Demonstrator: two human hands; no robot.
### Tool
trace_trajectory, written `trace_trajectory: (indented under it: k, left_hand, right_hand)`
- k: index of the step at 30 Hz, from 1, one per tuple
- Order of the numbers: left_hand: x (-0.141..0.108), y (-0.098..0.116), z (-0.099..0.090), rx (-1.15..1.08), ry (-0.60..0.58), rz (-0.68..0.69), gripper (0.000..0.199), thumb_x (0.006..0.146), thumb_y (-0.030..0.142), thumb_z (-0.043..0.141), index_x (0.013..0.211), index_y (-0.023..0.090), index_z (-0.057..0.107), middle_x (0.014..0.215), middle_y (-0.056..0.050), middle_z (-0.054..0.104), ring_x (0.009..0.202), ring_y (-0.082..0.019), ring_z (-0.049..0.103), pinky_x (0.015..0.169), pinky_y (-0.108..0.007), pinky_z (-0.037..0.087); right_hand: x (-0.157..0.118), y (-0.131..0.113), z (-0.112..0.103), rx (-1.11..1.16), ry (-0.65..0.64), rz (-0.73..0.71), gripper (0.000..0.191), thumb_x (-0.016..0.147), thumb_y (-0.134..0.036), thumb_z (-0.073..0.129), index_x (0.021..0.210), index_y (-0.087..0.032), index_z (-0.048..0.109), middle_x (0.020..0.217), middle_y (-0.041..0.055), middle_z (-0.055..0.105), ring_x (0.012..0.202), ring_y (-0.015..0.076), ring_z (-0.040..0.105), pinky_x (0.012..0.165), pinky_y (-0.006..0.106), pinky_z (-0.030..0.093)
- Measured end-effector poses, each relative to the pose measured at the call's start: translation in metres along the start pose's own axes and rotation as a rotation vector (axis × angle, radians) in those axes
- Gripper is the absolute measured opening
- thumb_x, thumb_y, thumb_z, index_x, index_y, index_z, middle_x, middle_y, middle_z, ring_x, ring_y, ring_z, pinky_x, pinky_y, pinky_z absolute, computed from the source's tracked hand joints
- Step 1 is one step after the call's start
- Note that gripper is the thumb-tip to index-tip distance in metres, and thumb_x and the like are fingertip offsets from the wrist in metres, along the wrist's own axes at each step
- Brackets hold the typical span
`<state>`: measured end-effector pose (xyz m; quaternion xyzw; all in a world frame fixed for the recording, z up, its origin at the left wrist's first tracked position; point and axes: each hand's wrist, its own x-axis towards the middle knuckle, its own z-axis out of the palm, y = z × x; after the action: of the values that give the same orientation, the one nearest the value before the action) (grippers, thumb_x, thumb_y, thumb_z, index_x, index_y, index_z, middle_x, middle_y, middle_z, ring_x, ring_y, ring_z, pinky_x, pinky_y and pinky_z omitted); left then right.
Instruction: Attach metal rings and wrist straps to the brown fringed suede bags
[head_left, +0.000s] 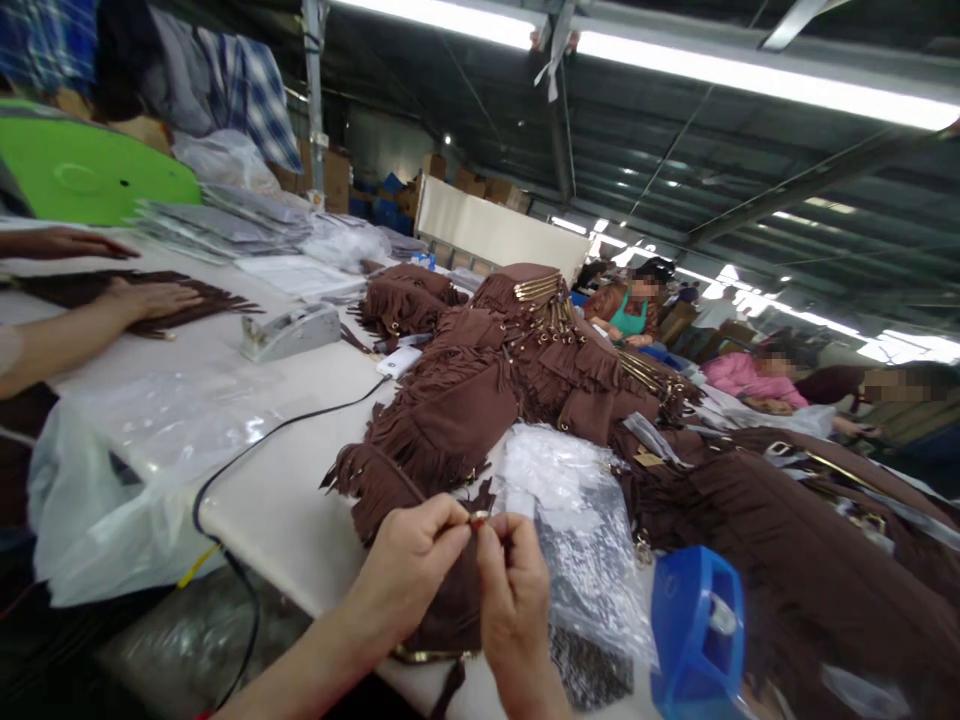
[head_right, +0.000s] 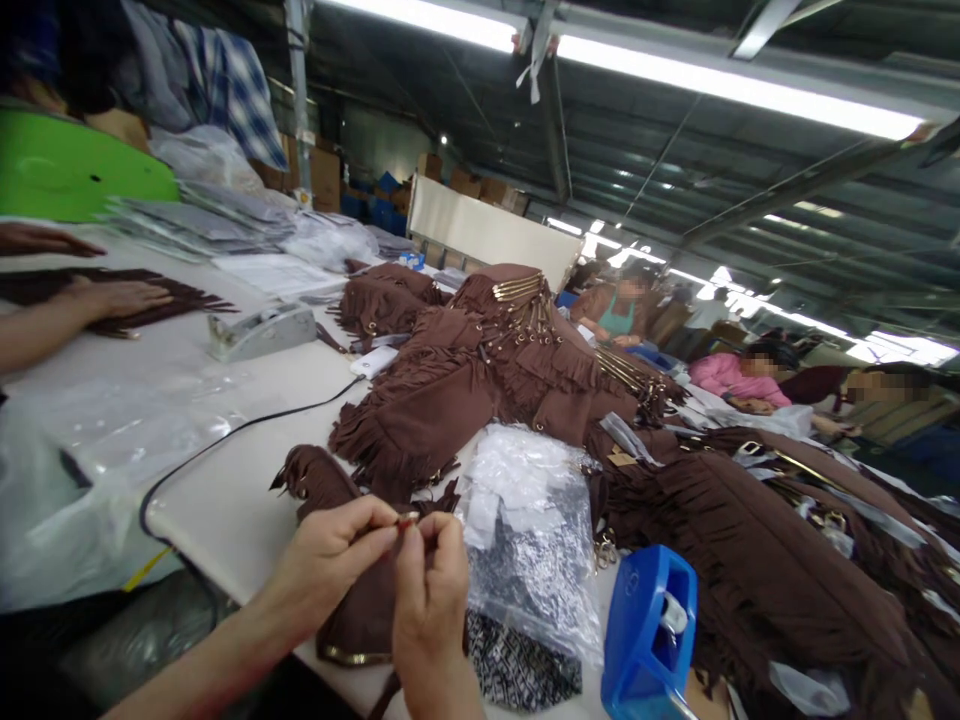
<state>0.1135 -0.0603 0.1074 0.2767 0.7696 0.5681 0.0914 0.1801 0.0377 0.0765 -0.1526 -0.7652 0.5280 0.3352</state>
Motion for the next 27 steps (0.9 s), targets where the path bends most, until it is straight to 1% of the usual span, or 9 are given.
trace_trajectory:
  k: [4, 6, 10, 16, 19, 21, 23, 25, 27]
  left_hand:
    - [0.005, 0.002, -0.006, -0.200, -0.083, -0.009, 0.020, 0.070, 0.019, 0.049, 0.076, 0.017, 0.068, 0.067, 0.002, 0.068, 0.062, -0.012, 0.059, 0.059, -0.019, 0.044]
    - [0.004, 0.002, -0.008, -0.282, -0.084, -0.020, 0.020, 0.070, 0.019, 0.051, 0.078, 0.017, 0.069, 0.073, 0.001, 0.070, 0.068, -0.013, 0.061, 0.065, -0.020, 0.046]
    - [0.002, -0.002, -0.009, -0.357, -0.003, -0.044, 0.019, 0.068, 0.021, 0.057, 0.079, 0.016, 0.071, 0.071, 0.000, 0.070, 0.066, -0.013, 0.061, 0.062, -0.020, 0.046]
    - [0.000, -0.007, -0.011, -0.480, 0.077, -0.077, 0.009, 0.067, 0.020, 0.061, 0.069, 0.015, 0.069, 0.064, 0.001, 0.067, 0.060, -0.011, 0.058, 0.058, -0.018, 0.045]
    - [-0.002, -0.010, -0.011, -0.492, 0.109, -0.046, 0.006, 0.067, 0.018, 0.062, 0.064, 0.015, 0.066, 0.062, 0.001, 0.065, 0.060, -0.010, 0.058, 0.058, -0.017, 0.045]
    - [-0.004, -0.013, -0.012, -0.497, 0.100, -0.052, 0.007, 0.067, 0.019, 0.062, 0.071, 0.015, 0.066, 0.060, 0.002, 0.063, 0.057, -0.009, 0.057, 0.055, -0.016, 0.044]
    - [-0.006, -0.016, -0.013, -0.480, 0.055, -0.056, 0.016, 0.068, 0.021, 0.061, 0.083, 0.016, 0.065, 0.063, 0.002, 0.065, 0.057, -0.010, 0.059, 0.054, -0.016, 0.046]
    - [-0.008, -0.019, -0.014, -0.400, 0.017, -0.020, 0.016, 0.071, 0.023, 0.059, 0.085, 0.017, 0.066, 0.068, 0.001, 0.068, 0.062, -0.011, 0.062, 0.058, -0.017, 0.048]
    - [-0.010, -0.022, -0.015, -0.279, 0.029, 0.044, 0.012, 0.075, 0.025, 0.057, 0.076, 0.019, 0.068, 0.070, 0.002, 0.070, 0.066, -0.011, 0.063, 0.062, -0.015, 0.049]
  right_hand:
    - [0.004, 0.000, -0.005, 0.042, -0.072, 0.082, 0.023, 0.086, -0.041, 0.048, 0.076, -0.020, 0.048, 0.066, -0.0040, 0.048, 0.061, 0.0109, 0.045, 0.055, 0.023, 0.036]
    - [0.005, -0.002, -0.004, 0.076, -0.086, 0.101, 0.022, 0.086, -0.040, 0.048, 0.077, -0.020, 0.048, 0.068, -0.0035, 0.050, 0.062, 0.0109, 0.047, 0.056, 0.023, 0.037]
    - [0.004, -0.006, 0.000, 0.105, -0.084, 0.077, 0.020, 0.085, -0.038, 0.050, 0.076, -0.020, 0.049, 0.069, -0.0039, 0.051, 0.063, 0.0102, 0.048, 0.058, 0.022, 0.038]
    - [0.006, -0.008, 0.006, 0.115, -0.099, 0.030, 0.019, 0.086, -0.036, 0.050, 0.076, -0.020, 0.050, 0.070, -0.0037, 0.052, 0.065, 0.0103, 0.049, 0.060, 0.022, 0.039]
    - [0.002, -0.008, 0.008, 0.121, -0.106, 0.030, 0.019, 0.087, -0.036, 0.048, 0.077, -0.020, 0.049, 0.071, -0.0031, 0.052, 0.067, 0.0112, 0.050, 0.062, 0.023, 0.039]
    - [-0.003, -0.007, 0.010, 0.119, -0.109, 0.034, 0.018, 0.088, -0.036, 0.046, 0.079, -0.020, 0.049, 0.073, -0.0025, 0.051, 0.069, 0.0118, 0.050, 0.064, 0.024, 0.039]
    - [-0.006, -0.005, 0.013, 0.103, -0.090, 0.020, 0.018, 0.089, -0.035, 0.045, 0.080, -0.021, 0.049, 0.075, -0.0022, 0.050, 0.070, 0.0120, 0.049, 0.065, 0.024, 0.039]
    - [-0.009, -0.003, 0.016, 0.091, -0.060, -0.025, 0.018, 0.089, -0.035, 0.043, 0.078, -0.021, 0.048, 0.074, -0.0027, 0.048, 0.070, 0.0117, 0.047, 0.065, 0.024, 0.037]
    - [-0.010, -0.003, 0.019, 0.084, -0.035, -0.078, 0.019, 0.089, -0.036, 0.042, 0.077, -0.021, 0.047, 0.072, -0.0033, 0.046, 0.069, 0.0114, 0.045, 0.065, 0.024, 0.035]
